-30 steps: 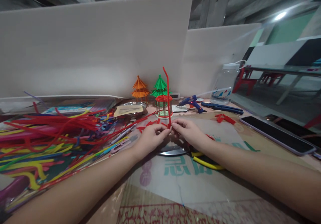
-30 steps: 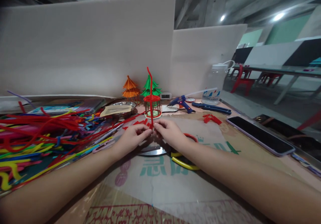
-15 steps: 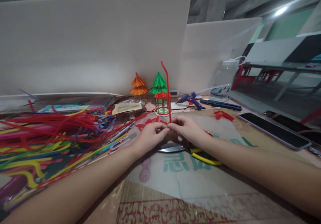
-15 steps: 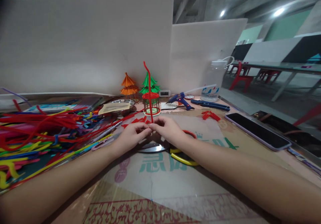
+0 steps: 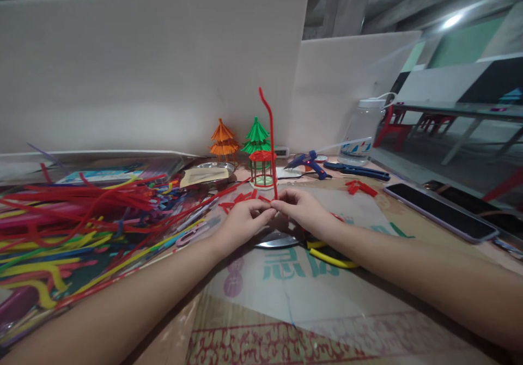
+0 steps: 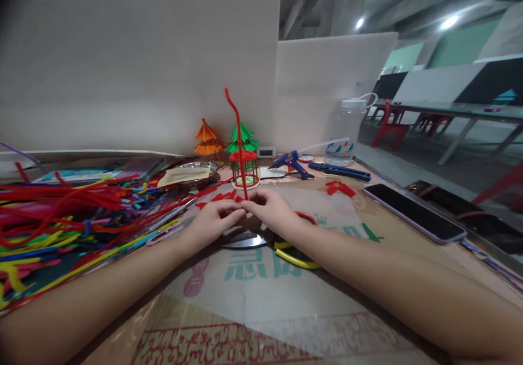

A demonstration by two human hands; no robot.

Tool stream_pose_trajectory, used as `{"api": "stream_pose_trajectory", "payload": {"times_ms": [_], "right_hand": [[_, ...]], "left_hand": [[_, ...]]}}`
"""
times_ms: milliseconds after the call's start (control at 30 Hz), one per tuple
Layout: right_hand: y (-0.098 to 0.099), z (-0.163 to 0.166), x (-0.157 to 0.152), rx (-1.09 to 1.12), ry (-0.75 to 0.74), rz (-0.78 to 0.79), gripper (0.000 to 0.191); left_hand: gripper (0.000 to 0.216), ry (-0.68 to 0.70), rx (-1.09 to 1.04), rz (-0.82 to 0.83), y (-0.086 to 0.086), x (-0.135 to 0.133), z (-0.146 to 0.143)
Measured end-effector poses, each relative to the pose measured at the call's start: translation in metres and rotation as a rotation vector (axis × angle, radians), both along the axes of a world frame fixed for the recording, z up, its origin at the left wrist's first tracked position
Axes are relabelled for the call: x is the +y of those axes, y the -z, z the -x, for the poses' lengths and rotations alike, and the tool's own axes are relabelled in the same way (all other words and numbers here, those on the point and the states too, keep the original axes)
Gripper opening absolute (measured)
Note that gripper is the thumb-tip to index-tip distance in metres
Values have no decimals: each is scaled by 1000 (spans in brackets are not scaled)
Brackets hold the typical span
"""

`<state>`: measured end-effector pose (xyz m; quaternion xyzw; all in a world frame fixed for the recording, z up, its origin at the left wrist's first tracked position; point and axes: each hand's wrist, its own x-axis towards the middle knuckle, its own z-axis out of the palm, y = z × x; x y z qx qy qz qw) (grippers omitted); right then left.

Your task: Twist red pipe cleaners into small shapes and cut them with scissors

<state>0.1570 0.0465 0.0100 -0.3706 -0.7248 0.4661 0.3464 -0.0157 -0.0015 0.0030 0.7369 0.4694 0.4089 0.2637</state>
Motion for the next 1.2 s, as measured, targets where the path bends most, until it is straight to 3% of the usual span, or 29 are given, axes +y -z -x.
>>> {"api": "stream_pose_trajectory", "payload": {"times_ms": [367, 600, 967, 1200], "right_hand": [[-14, -6, 7, 198, -29, 21, 24], [-6, -5, 9, 70, -64, -14, 19], [-1, -4, 7, -7, -35, -166, 18], [0, -5, 7, -48, -27, -205, 18]], "left_hand": [[28, 6, 1, 57, -1, 0, -2], [26, 20, 42, 28, 0, 1, -1], [31, 91, -52, 169, -1, 1, 2], [33, 76, -12, 172, -2, 2, 1]]}}
